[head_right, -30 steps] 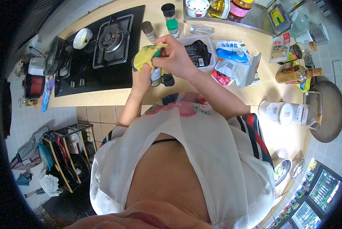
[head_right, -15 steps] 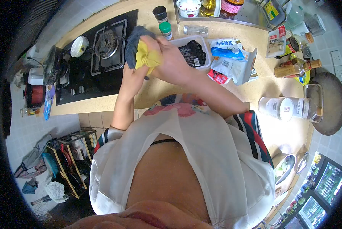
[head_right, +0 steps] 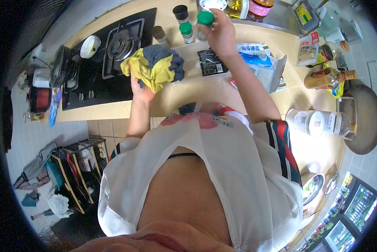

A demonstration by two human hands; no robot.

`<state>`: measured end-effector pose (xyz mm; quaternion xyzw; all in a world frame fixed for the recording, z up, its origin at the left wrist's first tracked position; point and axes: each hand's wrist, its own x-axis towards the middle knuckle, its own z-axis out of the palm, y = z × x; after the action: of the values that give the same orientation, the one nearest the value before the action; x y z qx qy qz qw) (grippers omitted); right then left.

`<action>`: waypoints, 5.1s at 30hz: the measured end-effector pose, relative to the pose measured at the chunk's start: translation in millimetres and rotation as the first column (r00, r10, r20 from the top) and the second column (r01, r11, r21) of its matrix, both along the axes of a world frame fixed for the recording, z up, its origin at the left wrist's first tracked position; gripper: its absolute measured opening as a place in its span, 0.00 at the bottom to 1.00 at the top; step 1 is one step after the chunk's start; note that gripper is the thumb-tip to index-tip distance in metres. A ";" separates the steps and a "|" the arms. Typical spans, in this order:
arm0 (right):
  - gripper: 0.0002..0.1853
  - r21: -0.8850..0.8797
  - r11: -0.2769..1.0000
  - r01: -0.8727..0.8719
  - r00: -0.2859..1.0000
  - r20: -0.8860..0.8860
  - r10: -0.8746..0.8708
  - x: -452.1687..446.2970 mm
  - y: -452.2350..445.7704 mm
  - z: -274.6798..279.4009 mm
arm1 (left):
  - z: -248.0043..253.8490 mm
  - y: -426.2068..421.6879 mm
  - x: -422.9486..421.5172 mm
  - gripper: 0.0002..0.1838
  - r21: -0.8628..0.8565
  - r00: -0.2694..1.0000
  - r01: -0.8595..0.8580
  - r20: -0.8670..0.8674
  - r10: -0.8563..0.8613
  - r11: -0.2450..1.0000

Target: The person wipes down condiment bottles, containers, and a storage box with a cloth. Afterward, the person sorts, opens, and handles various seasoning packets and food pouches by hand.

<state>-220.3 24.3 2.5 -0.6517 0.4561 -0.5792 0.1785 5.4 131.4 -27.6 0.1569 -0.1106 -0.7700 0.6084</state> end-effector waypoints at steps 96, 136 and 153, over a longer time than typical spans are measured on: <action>0.07 0.540 0.248 -0.805 0.424 0.230 0.876 28.9 48.4 41.9 | 57.7 19.4 -15.4 0.12 -0.154 0.369 0.008 0.919 0.141 0.988; 0.14 0.369 0.824 -0.429 0.882 0.369 0.293 33.8 31.4 11.9 | 59.0 30.6 -11.8 0.42 -0.143 0.908 -0.193 0.348 0.232 0.971; 0.09 0.486 0.623 -0.613 0.743 0.623 0.245 18.4 72.3 4.7 | 37.4 -15.5 -34.2 0.10 -0.023 0.432 -0.331 0.885 0.174 0.943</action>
<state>-201.9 96.6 7.2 -0.4625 0.3919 -0.4615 0.6477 -28.8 115.9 9.7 0.5896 -0.3215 -0.4859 0.5594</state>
